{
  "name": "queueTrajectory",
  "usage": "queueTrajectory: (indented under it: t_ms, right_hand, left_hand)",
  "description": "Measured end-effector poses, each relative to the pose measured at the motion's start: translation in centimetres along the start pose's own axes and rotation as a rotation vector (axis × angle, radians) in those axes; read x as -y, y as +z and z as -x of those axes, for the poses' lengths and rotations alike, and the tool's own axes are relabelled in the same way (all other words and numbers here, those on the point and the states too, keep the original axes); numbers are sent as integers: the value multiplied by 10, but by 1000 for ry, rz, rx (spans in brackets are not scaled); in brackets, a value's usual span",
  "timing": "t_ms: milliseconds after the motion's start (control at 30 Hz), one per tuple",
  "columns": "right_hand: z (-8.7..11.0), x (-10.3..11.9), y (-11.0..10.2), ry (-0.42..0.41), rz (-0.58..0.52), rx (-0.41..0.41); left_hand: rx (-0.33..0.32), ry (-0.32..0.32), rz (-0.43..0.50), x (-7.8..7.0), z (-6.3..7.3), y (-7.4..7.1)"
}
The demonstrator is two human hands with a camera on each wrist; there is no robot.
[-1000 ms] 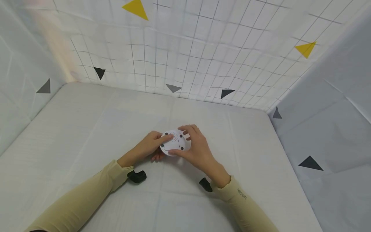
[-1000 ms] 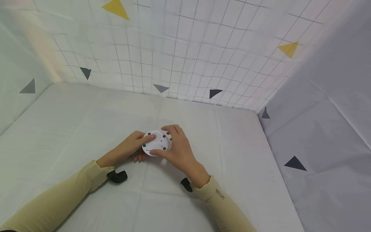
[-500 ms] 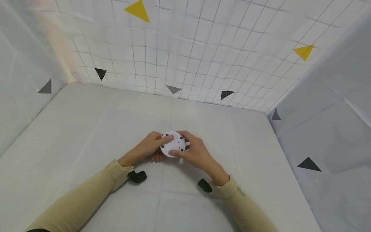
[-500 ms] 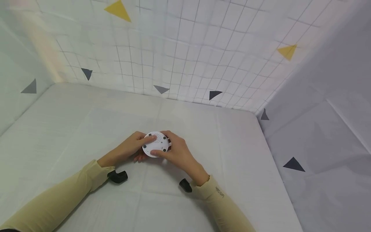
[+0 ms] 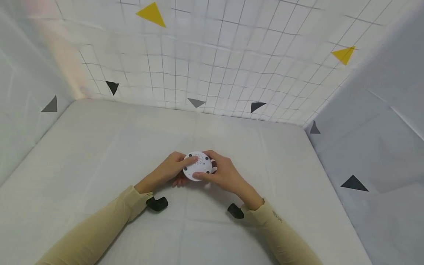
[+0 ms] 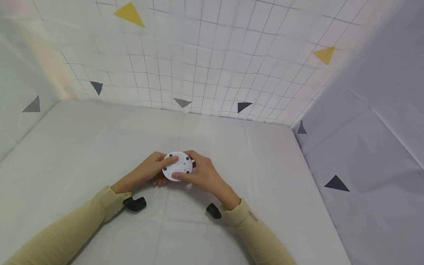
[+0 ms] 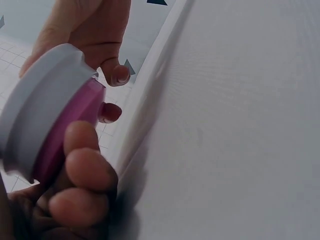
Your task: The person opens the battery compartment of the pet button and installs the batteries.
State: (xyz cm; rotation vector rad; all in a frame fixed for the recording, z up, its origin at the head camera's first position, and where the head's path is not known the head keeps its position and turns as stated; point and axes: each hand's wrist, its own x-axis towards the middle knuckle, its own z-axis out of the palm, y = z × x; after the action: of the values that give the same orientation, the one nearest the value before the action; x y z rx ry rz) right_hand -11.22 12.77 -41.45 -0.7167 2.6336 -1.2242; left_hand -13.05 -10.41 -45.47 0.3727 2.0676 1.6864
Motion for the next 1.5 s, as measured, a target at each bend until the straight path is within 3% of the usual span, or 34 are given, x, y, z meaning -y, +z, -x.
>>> queueTrajectory:
  t_ms: [933,1233,1500]
  right_hand:
    - [2,-4,-4,5,-44,-71]
    - [2,-2,-6,-41,-54,-78]
    - [3,0,-7,-73,-88,-127]
  left_hand:
    - [-16,11,-9,-1,-5,2]
    - [0,51,2,0,-2,-1]
    - [12,104,73,1,-1,-2]
